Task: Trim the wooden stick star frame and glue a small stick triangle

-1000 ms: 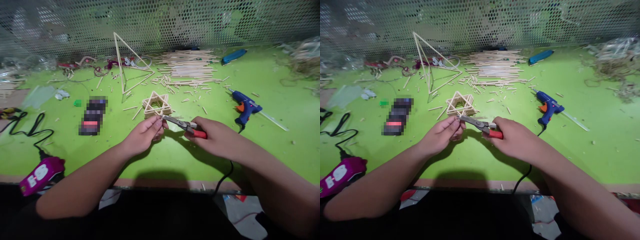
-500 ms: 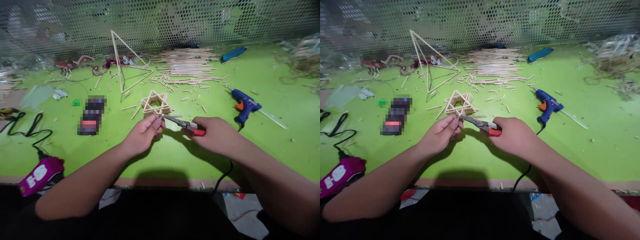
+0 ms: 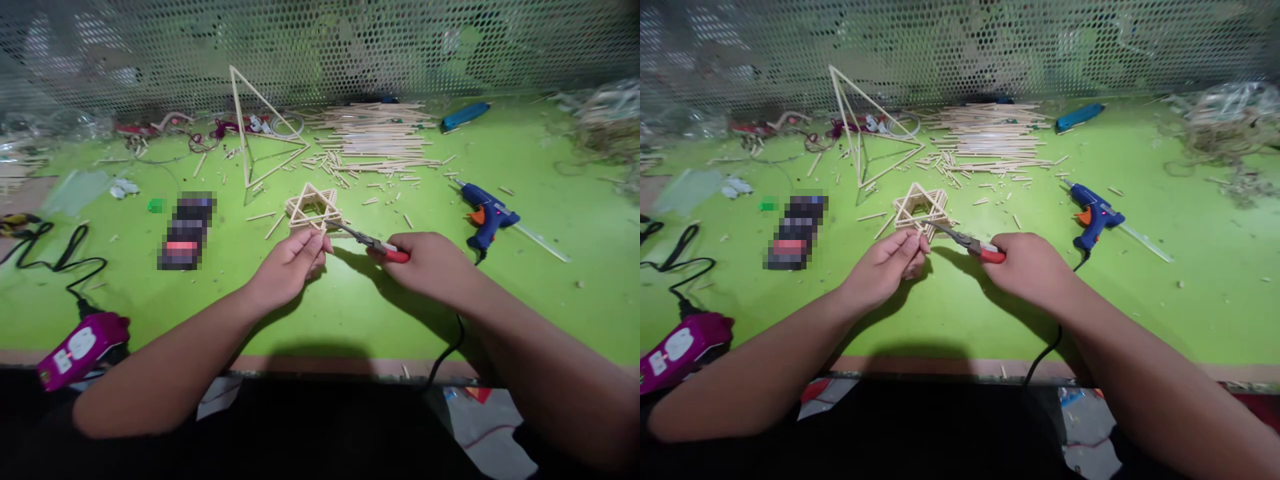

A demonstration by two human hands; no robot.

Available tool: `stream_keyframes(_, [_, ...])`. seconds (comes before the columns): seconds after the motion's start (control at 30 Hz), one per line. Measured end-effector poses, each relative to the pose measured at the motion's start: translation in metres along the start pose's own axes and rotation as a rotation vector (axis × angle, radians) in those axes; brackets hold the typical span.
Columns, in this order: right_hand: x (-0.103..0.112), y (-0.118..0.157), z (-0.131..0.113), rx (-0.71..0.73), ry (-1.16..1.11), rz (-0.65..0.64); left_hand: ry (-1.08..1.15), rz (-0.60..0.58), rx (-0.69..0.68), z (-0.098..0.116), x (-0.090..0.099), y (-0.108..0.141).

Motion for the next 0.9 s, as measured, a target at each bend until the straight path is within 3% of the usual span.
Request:
stream_keyframes(0.13, [0.0024,0.0012,0.0014,0.054,-0.03,0.035,0.069,-0.014,-0.013,0.001,-0.0025,-0.0002])
stream_keyframes(0.9, [-0.0058,0.009,-0.0039,0.118,-0.035,-0.116,0.107,-0.067,0.006,-0.001,-0.0082,-0.0004])
Point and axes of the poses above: each hand's wrist, its own y-axis away from the middle knuckle, its own x-axis out of the back of the hand, z = x × y, the point moved 9 cm from there along -y, towards the middle knuckle, and after that the axes turned 7 degrees about -x, right-handed, at the moved point
